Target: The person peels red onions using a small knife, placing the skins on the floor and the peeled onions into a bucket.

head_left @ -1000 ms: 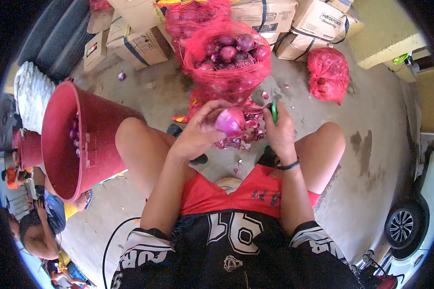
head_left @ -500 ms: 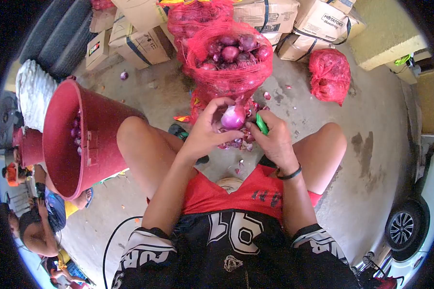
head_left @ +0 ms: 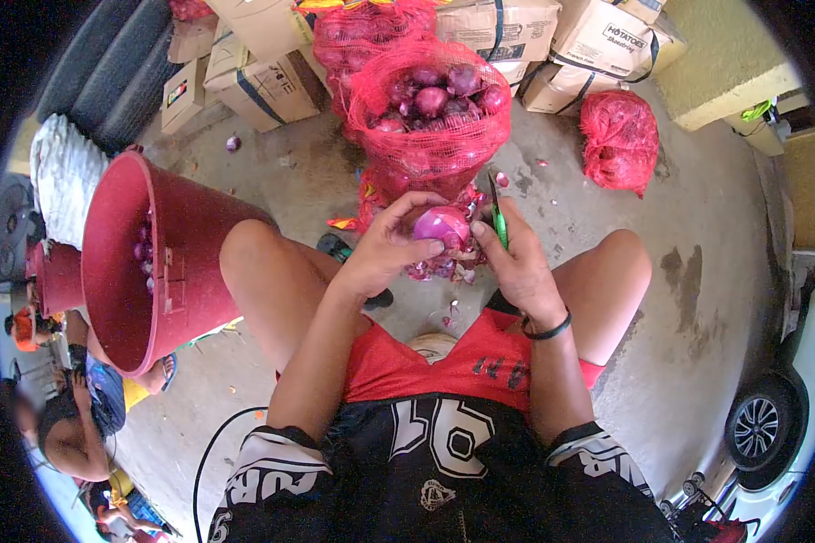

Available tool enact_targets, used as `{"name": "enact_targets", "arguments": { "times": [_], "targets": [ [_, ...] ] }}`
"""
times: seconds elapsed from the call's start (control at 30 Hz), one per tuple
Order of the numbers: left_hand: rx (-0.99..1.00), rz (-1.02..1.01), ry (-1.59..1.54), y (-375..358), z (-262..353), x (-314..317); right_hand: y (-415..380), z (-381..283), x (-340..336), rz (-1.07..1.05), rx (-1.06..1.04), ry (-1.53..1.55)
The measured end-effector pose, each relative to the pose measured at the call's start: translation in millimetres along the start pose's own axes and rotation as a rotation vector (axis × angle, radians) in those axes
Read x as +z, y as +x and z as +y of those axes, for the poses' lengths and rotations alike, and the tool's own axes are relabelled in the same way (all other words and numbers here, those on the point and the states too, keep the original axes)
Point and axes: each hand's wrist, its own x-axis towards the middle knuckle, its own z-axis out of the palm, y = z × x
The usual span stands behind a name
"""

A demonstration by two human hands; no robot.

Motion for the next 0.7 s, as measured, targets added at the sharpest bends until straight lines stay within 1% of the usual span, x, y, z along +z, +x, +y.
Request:
{"name": "enact_targets", "arguments": {
  "times": [0.07, 0.17, 0.2, 0.27, 0.37, 0.47, 0.5, 0.6, 0.67, 0.7],
  "targets": [
    [-0.013, -0.014, -0.023, 0.0, 0.8, -0.9, 0.3, 2.0, 1.8, 0.061, -0.114, -0.121],
    [-0.023, -0.030, -0.006, -0.6, 2.9, -1.2, 2.6, 5.9, 3.6, 0.180, -0.197, -0.171],
    [-0.025, -0.035, 0.007, -0.7, 3.3, -1.0, 3.0, 3.1, 3.3, 0.181, -0.190, -0.197],
    [-0.047, -0.062, -0.072, -1.6, 2.3, -0.1, 3.3, -4.7, 1.9, 0.185, -0.175, -0.247],
    [-0.038, -0.109, -0.214, -2.8, -0.9, 0.0, 9.4, -2.7, 1.1, 0.329, -0.222, -0.308],
    [0.011, -0.178, -0.302, -3.0, 4.9, 8.8, 13.0, -13.2, 1.4, 0.262, -0.312, -0.254],
    [0.030, -0.207, -0.324, -1.8, 7.2, 13.0, 12.3, -14.3, -0.7, 0.252, -0.306, -0.251],
    [-0.112, -0.058, -0.426, 0.1, 3.3, 8.3, 12.5, -15.9, -2.1, 0.224, -0.286, -0.238],
    [-0.111, -0.045, -0.322, 3.1, -3.4, 1.2, 9.6, -11.9, 1.6, 0.215, -0.248, -0.221],
    [-0.111, -0.040, -0.271, 4.6, -4.1, 0.2, 10.6, -7.3, 2.7, 0.245, -0.229, -0.248]
  ]
}}
